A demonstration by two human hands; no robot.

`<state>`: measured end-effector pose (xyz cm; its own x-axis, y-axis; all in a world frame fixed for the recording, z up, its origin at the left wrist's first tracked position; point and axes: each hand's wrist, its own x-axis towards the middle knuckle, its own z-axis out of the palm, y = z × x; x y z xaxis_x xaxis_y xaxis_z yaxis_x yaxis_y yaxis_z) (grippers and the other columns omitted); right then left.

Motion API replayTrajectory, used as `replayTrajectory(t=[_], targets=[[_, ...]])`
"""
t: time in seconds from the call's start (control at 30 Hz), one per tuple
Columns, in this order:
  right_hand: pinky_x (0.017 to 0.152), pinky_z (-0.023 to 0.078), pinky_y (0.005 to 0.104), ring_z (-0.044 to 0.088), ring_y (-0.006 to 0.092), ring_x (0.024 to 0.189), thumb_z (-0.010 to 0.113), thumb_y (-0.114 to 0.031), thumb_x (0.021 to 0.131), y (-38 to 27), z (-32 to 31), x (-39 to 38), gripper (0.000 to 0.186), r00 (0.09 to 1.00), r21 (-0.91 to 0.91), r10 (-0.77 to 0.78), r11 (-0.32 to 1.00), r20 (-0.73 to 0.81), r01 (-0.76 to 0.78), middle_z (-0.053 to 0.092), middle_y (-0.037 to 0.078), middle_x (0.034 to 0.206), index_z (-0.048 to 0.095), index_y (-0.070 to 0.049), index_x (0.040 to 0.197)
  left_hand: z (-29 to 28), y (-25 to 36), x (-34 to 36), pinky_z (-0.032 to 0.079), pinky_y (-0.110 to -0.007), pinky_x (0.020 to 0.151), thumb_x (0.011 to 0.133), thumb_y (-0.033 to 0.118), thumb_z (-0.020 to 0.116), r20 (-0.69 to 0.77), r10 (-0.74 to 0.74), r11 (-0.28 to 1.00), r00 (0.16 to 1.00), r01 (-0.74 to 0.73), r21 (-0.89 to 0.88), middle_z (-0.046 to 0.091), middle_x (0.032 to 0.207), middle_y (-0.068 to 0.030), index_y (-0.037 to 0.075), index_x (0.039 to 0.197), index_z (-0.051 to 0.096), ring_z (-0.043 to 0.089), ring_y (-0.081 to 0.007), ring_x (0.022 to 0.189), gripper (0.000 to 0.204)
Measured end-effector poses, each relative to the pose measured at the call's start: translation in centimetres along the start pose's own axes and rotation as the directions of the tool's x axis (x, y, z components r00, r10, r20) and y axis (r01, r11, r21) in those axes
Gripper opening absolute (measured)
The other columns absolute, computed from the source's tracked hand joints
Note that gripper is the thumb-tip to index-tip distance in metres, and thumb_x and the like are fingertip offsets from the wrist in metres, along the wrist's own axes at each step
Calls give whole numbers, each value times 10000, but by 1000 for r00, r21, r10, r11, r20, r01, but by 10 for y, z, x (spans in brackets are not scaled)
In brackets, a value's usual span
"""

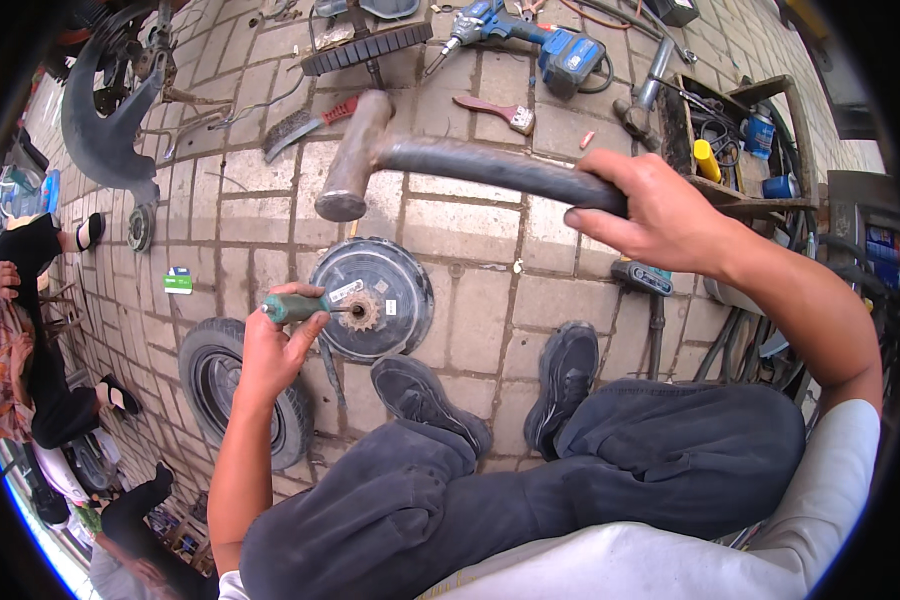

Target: The person sits on the floor and uses a tire iron to pry a tire off its rim. They then use a hammer and a screwdriver to remove the wheel hub bearing from the center of the rim.

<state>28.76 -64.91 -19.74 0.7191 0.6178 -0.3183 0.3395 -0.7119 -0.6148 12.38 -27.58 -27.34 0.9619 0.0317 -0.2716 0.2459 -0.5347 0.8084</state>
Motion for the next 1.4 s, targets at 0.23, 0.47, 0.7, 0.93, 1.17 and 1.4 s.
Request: replayTrajectory(t=[0.23,0.47,0.7,0.93,1.17,1.4], targets=[[614,467,396,615,313,659,656,-303,902,-14,40,5,343,970,162,27,985,241,-67,602,200,717,582,15,1009,9,-14,0,496,-318,785,816,23,715,42,36,997,998,-39,72,650,1018,-88,-12,997,656,634,-195,873,194],[597,464,392,598,291,631,615,-306,934,-40,36,15,333,940,419,-275,892,202,171,610,170,725,572,11,1027,15,-11,9,490,-308,811,884,101,668,95,-25,998,995,19,56,661,1025,-75,13,1075,618,627,-178,893,216],[555,442,376,551,249,579,583,-287,954,-43,43,14,295,964,372,-218,916,150,149,580,154,677,556,6,975,36,-44,7,496,-325,839,896,124,671,-90,19,998,996,-25,-66,668,1016,-87,25,1084,574,627,-176,921,233],[557,451,387,566,277,591,564,-294,959,-45,58,12,301,923,105,-189,981,334,163,566,151,665,536,6,950,31,-19,13,504,-355,776,866,168,703,-42,-7,986,999,14,163,672,914,-149,17,1039,591,657,-280,843,256],[461,400,240,476,95,502,480,-400,989,-76,7,7,369,925,777,-344,533,-162,334,520,38,659,480,-34,946,33,-27,10,506,-378,767,870,174,692,-111,70,994,991,-60,91,677,902,-160,18,1027,595,663,-318,841,242],[562,456,408,589,278,593,541,-351,965,-61,43,13,375,958,274,-232,945,169,180,530,161,627,531,20,905,26,-22,2,500,-358,800,869,170,694,-151,-45,999,987,45,-6,683,923,-129,18,1052,596,661,-253,878,257]])
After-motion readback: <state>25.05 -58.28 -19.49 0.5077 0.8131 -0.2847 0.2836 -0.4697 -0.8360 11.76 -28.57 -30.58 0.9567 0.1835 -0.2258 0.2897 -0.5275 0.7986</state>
